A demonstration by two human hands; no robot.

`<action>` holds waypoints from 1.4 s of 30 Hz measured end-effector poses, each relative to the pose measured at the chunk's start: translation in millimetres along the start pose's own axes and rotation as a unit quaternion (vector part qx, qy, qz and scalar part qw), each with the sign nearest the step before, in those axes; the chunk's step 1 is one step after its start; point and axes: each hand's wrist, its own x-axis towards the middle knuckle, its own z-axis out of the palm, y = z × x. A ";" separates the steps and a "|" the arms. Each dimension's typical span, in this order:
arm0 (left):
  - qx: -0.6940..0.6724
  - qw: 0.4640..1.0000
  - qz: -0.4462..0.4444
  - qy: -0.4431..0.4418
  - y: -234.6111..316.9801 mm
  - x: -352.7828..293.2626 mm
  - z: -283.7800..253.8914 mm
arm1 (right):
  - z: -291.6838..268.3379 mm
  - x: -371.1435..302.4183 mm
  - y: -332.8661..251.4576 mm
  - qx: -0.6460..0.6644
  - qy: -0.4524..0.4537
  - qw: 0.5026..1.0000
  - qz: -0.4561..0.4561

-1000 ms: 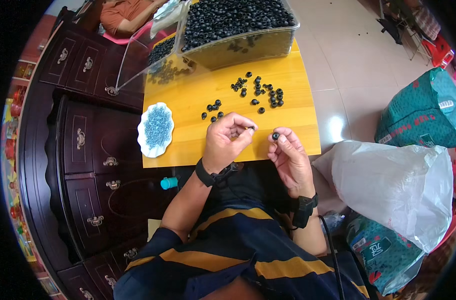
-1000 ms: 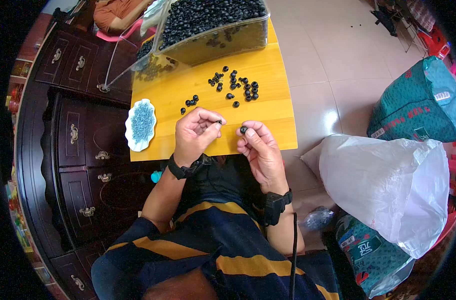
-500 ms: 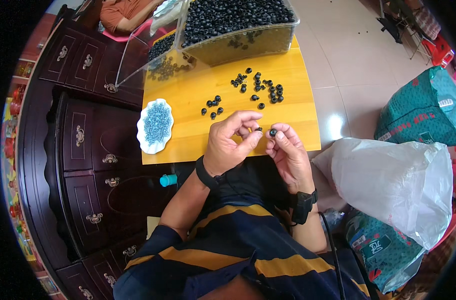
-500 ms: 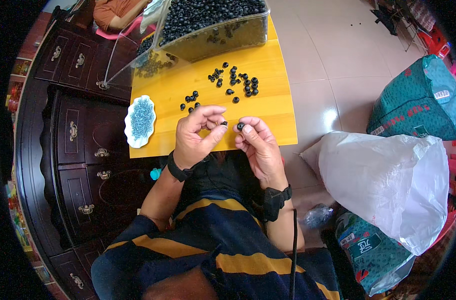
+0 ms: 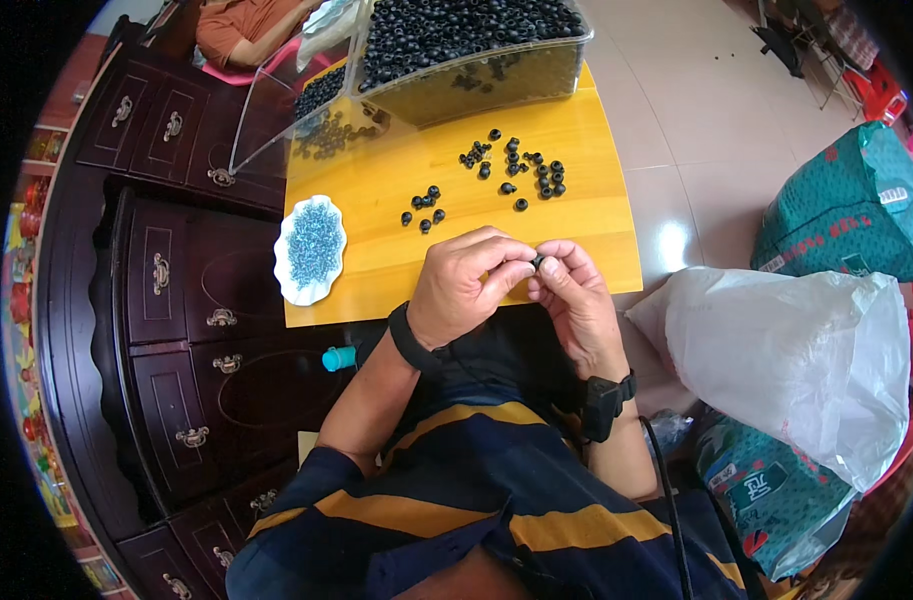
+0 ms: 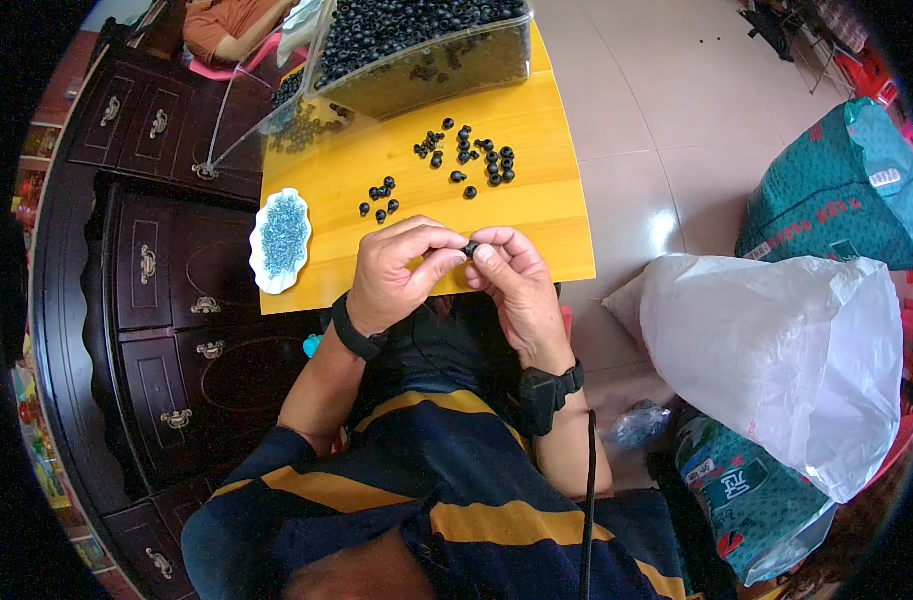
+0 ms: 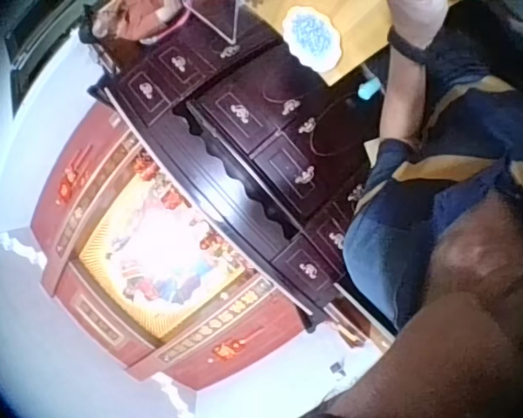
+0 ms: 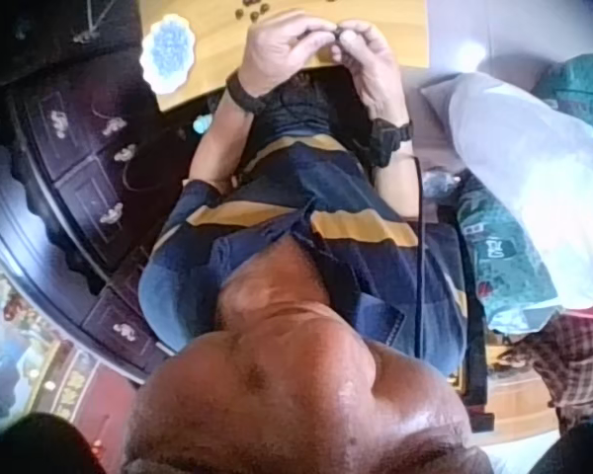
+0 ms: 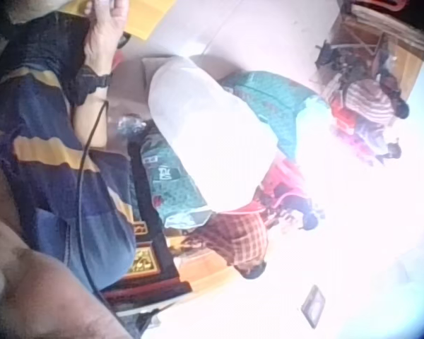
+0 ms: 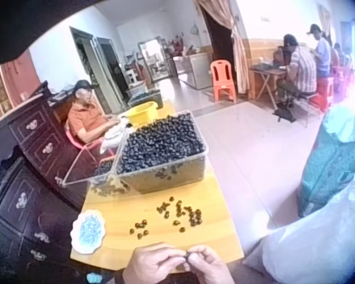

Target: The person is manually sorting through small black and blue parts on a yellow table, moving them into different containers.

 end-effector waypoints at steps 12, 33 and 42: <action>0.037 0.999 0.013 -0.028 -1.0 -0.7 -4.9 | -2.9 0.4 1.4 -0.009 0.000 1.000 -0.015; -0.158 0.977 -0.114 -0.084 -11.6 -10.3 -10.8 | 4.2 -2.4 -0.6 -0.014 -0.041 0.999 -0.005; -0.186 0.967 -0.124 -0.124 -21.3 -24.2 -9.7 | 0.6 -1.6 1.9 -0.022 -0.056 0.998 0.021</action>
